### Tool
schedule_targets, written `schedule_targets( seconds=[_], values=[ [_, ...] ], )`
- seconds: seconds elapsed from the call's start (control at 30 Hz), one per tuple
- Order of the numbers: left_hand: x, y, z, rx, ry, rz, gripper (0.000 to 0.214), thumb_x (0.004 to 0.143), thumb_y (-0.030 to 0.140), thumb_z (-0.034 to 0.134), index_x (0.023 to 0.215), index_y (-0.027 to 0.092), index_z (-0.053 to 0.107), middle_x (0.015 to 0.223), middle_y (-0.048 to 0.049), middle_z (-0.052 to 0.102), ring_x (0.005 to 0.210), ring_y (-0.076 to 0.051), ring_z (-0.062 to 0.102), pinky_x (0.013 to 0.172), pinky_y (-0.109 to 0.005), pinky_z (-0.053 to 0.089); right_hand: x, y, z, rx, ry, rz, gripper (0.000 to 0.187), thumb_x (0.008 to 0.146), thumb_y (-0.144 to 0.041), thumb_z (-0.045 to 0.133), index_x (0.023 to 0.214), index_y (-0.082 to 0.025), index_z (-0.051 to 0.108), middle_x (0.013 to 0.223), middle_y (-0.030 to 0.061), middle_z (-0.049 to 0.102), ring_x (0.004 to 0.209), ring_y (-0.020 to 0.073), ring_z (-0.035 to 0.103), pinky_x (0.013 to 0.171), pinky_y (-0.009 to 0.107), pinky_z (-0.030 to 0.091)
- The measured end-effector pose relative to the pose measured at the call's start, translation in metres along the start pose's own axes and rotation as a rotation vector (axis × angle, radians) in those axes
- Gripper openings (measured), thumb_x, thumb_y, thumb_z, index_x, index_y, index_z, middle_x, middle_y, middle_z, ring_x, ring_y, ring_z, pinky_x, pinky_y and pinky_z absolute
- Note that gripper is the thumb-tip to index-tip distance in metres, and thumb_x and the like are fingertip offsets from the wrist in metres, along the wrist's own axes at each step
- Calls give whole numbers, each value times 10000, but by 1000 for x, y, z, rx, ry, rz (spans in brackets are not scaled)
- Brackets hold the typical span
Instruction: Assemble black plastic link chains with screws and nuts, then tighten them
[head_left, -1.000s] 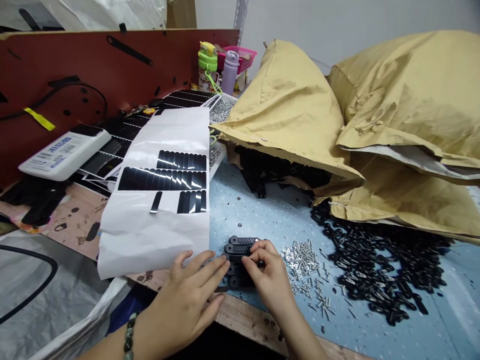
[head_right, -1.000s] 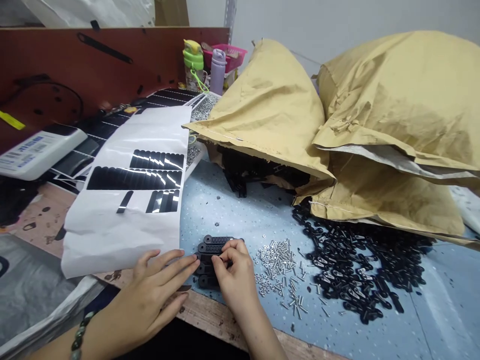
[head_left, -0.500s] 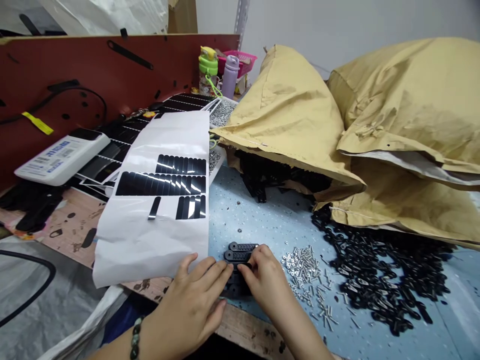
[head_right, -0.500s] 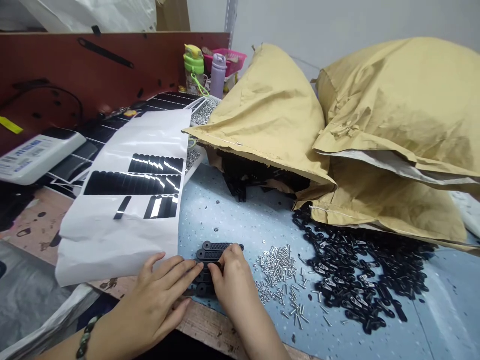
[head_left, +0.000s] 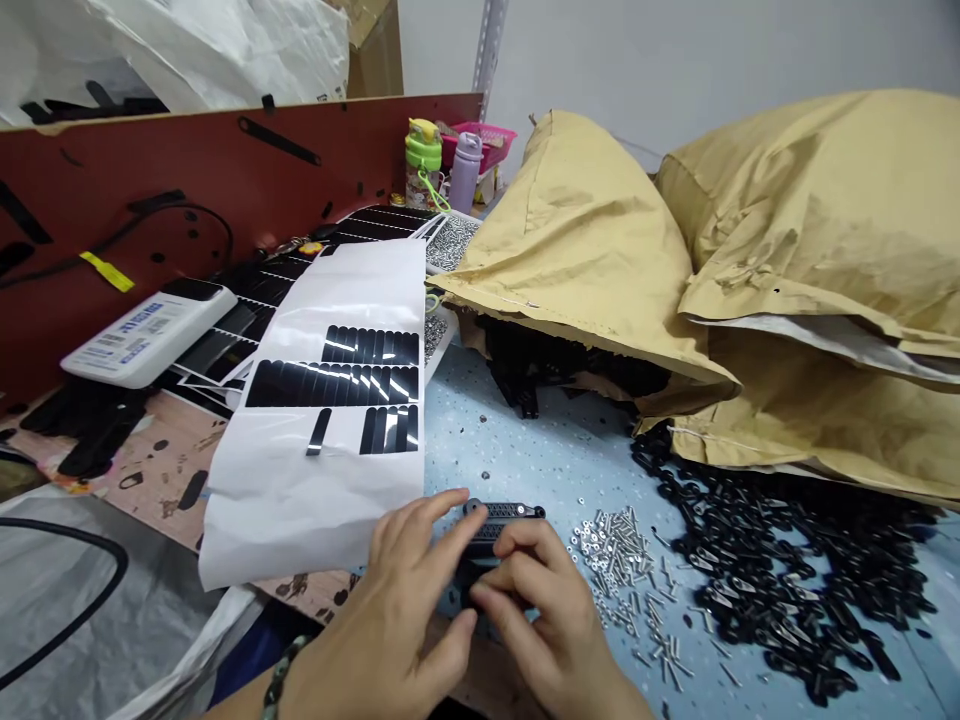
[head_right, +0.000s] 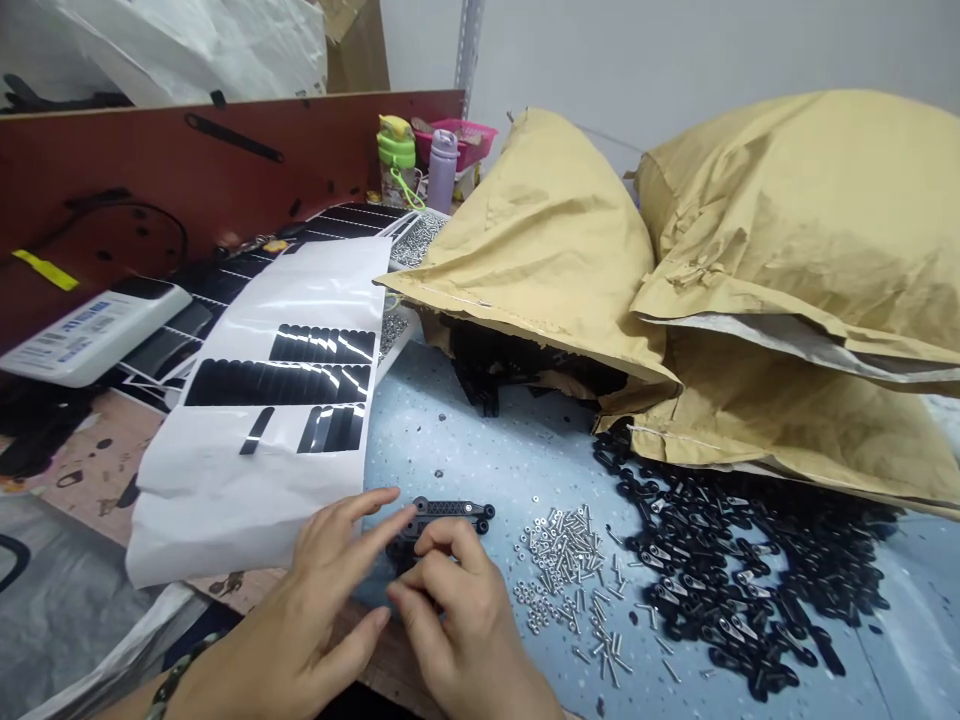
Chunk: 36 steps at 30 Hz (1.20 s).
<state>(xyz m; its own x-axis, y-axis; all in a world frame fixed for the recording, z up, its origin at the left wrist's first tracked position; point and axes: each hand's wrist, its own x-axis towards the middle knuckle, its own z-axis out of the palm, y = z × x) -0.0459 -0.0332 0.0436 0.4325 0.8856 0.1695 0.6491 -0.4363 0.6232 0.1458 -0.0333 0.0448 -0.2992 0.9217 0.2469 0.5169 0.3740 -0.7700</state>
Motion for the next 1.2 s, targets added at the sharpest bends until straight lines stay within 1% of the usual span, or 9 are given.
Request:
schedule_targets(
  seconds=[0.1,0.23,0.3,0.5,0.7,0.93,1.03,1.13,1.2],
  values=[
    [-6,-6,-1,41,132,-50,646,897,246,448,1473,172,165,1435,-118,359,1276,-289,349,971,-415,384,2,16,-2,85,40,285,201,880,-286,543,705,-197,585,906,50,530,761,155,558,552,229,449],
    [-9,-17,12,250,-38,172,537,895,212,468,1418,232,350,1378,-30,495,1244,-282,389,1035,-457,199,4,37,2,90,28,452,253,867,-318,537,656,-189,590,888,54,536,782,171,561,609,254,444],
    [-7,-20,20,318,-78,242,503,893,202,470,1391,220,405,1358,-18,528,1220,-274,419,1045,-463,126,4,42,6,60,38,450,258,852,-294,544,621,-185,579,860,48,536,792,174,560,692,275,443],
    [-3,-17,29,312,8,217,420,887,191,477,1304,224,518,1262,-11,617,1143,-239,507,1050,-441,140,7,43,11,33,4,440,265,854,-287,517,615,-185,573,830,42,529,747,165,548,637,266,426],
    [-4,-19,23,335,-106,252,516,867,153,461,1379,204,425,1335,-36,556,1179,-250,477,1039,-453,175,10,41,11,-62,-9,388,249,862,-239,485,624,-192,541,794,37,525,687,161,557,572,270,441],
    [1,-15,32,305,-69,215,488,885,160,441,1372,197,432,1286,-32,594,1144,-238,492,1047,-452,118,17,38,11,-401,-106,263,186,863,-163,503,683,-201,529,821,32,552,645,147,589,585,263,486],
    [3,-16,36,282,-18,208,426,899,174,441,1321,195,494,1236,-34,628,1131,-234,509,1052,-450,119,19,41,6,-618,-174,281,223,866,-251,584,655,-195,539,754,24,551,551,147,579,510,265,463],
    [2,-18,36,296,-4,226,399,896,171,439,1285,178,528,1226,-33,636,1135,-232,511,1055,-447,109,11,43,0,-773,-59,287,311,844,-442,614,690,-174,579,765,51,555,530,172,573,456,292,452],
    [1,-19,35,319,10,242,401,886,157,442,1277,168,534,1225,-29,638,1123,-228,519,1056,-441,105,0,43,-1,-746,37,150,317,875,-458,561,873,-151,637,922,112,578,714,227,619,556,332,516]
  ],
)
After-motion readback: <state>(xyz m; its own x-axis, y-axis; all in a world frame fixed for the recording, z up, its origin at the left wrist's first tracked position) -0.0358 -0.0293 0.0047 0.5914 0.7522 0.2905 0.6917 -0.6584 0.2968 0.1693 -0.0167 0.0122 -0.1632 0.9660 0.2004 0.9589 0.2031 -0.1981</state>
